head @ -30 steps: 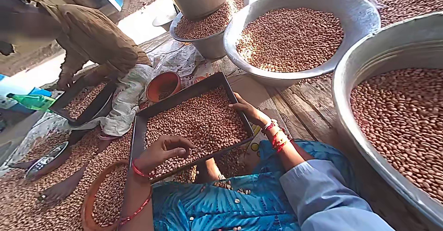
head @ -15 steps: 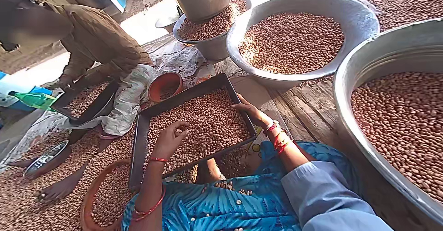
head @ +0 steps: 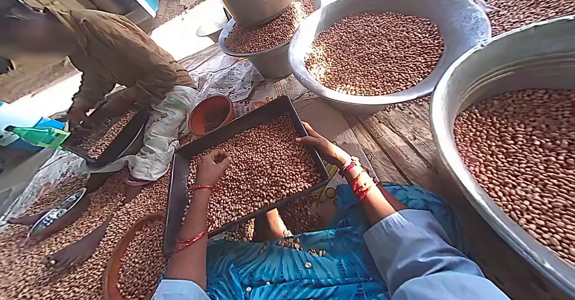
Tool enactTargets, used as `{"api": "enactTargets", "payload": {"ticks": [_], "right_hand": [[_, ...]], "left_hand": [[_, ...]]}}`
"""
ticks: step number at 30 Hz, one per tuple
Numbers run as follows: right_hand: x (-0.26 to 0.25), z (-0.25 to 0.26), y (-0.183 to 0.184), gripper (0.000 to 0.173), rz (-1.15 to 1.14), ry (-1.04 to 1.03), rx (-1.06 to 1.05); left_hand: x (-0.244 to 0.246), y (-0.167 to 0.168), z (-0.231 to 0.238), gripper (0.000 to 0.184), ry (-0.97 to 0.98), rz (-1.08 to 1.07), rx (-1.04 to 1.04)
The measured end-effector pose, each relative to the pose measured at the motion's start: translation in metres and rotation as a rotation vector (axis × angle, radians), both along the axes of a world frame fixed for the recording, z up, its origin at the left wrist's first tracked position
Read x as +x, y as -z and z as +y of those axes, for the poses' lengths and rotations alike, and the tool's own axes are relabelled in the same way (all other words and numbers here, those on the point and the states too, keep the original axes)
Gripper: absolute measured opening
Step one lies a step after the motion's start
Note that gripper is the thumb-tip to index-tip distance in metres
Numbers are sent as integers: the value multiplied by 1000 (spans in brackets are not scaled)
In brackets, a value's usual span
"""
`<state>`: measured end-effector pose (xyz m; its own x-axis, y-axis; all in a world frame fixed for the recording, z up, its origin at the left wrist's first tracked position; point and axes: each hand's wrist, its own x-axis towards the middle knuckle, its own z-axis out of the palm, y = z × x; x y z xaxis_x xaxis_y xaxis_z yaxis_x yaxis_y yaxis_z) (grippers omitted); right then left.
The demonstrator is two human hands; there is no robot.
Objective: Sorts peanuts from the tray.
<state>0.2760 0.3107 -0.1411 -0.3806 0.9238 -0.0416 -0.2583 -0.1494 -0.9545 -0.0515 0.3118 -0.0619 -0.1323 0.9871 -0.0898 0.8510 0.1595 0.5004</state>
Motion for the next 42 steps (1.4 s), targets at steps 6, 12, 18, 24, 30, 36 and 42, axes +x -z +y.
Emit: {"api": "enactTargets", "payload": {"ticks": [6,12,18,24,30,36,42], "right_hand": [[-1,-1,-1,69,-14,1,-5],[0,-1,0,69,-5,1,-2],[1,1,4,69,0,-7,4],[0,1,2,71,-5,-12,-6],[0,-3,1,70,-20,19,8],[-2,-7,-1,66,-28,39,-1],[-1,-5,0,67,-26,31,-3]], "left_hand": [[18,-9,25,25,62,180,-37],[42,2,33,25,141,361,-145],[3,9,26,16,12,-399,55],[-8,-6,-13,20,103,52,-41],[10,-1,-25,27,115,274,-184],[-11,11,-36,21,65,-679,24],[-12,2,-48,16,54,-281,103]]}}
